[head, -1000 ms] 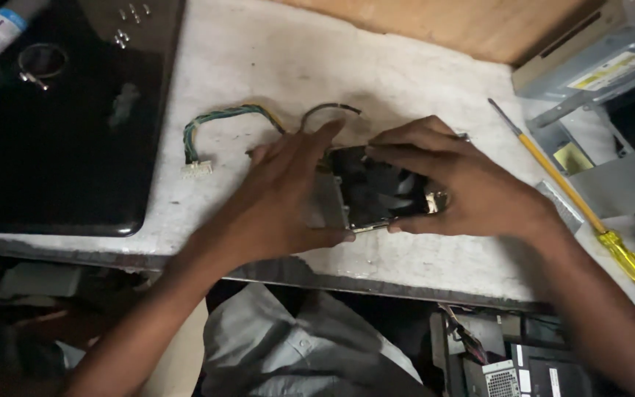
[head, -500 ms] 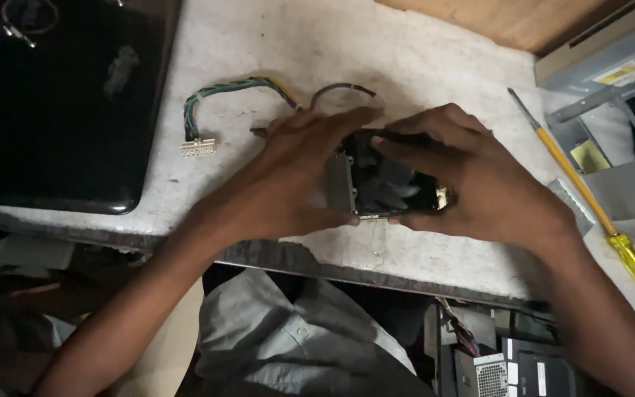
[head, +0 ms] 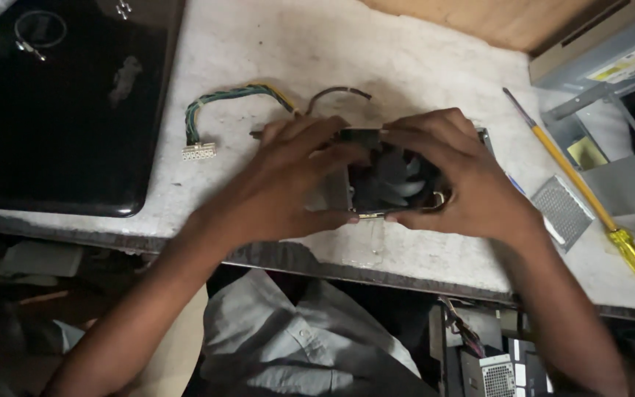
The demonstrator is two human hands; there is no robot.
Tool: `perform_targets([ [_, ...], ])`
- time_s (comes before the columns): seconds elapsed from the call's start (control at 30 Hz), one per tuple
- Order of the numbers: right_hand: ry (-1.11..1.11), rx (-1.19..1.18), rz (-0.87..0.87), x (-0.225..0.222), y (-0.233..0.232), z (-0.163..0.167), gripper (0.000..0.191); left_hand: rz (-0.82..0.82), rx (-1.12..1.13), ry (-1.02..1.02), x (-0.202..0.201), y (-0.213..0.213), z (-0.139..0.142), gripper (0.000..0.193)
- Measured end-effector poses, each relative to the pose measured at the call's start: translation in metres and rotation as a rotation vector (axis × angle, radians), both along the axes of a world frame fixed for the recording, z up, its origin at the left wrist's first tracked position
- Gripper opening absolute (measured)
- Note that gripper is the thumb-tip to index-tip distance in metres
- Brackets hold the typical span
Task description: The person disassembles a computer power supply on a workbench. They detach the internal cooling fan from the unit, work the metal casing open, lift off the outer cover, and handle the exposed fan and internal circuit board while repositioning the unit on the bench.
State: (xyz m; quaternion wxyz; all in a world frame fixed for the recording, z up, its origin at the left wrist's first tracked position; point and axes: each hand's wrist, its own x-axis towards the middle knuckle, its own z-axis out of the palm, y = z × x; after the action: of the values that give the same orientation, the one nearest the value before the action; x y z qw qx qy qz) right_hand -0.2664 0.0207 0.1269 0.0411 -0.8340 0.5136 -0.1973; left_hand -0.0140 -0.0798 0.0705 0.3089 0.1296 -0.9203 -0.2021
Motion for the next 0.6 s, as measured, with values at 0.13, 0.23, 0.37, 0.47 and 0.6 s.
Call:
perform_targets([
  [0.13,-0.111,-0.012,-0.049,0.002,0.006,0.001,0.093,-0.019,0.151,0.024,0.0,0.002,0.004,0.098],
  [0.23,-0.171,0.044,-0.139,0.008,0.011,0.005,0.096,-0.006,0.135,0.024,0.0,0.003,0.003,0.102],
  [0.37,-0.102,0.083,-0.207,0.014,0.019,0.013,0.1,-0.004,0.147,0.028,0.0,0.003,0.001,0.101],
  [0.47,0.016,0.056,-0.19,0.015,0.02,0.017,0.097,0.003,0.131,0.019,-0.001,0.003,0.0,0.101],
  [0.6,-0.01,-0.013,-0.244,0.02,0.024,0.016,0.092,0.015,0.127,0.02,0.001,0.005,0.002,0.099],
])
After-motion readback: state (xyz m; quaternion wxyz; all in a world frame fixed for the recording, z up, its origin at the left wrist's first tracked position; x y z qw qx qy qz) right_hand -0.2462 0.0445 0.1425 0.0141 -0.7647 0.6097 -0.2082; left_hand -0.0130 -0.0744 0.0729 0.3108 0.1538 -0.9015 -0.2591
